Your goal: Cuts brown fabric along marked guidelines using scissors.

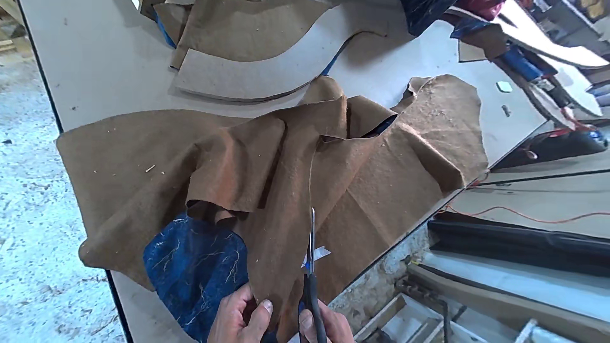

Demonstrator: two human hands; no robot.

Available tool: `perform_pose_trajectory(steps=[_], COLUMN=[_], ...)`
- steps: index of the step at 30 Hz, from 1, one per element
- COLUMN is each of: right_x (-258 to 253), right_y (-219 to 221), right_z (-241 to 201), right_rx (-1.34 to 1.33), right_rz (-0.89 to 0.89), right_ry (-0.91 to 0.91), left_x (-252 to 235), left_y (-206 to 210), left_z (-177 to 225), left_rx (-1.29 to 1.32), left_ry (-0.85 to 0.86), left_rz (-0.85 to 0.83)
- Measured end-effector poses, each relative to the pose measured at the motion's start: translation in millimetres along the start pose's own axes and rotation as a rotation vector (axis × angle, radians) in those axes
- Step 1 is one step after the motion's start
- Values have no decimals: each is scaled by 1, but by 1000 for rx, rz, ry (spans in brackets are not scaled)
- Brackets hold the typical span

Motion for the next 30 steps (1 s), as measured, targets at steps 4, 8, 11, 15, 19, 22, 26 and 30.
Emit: perform_pose_trajectory(steps=[4,8,11,15,19,22,26,30], right_x=[1,-4,-7,-8,-8,-8,-8,-9], right_y=[-3,-7,-10,-12,-15,-15,-11,-9], right_z=[0,-2,-3,-3,-3,-3,-3,-1], right_rx=[3,-12,3,59,127,162,166,120], right_rz=[-3,-9,-14,-28,-40,-38,-22,-13], right_ry=[26,44,46,77,87,91,84,113], left_x=[2,4,4,4,5,5,5,5], left_y=[-1,0,1,0,-1,-1,-1,-2], left_z=[2,1,2,2,3,4,4,4], left_rx=[-31,-94,-124,-120,-117,-120,-120,-116], left_ry=[33,99,123,127,137,148,151,159], left_rz=[18,33,51,53,56,54,53,54])
Point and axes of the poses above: each hand's wrist, its own x-axis away from the middle knuckle, its own y-axis out of the palm, z = x × y, the point moved 10 cm from there along -x, towards the middle knuckle, and after that the axes turned 14 degrees about -y, right-handed, at the moved point
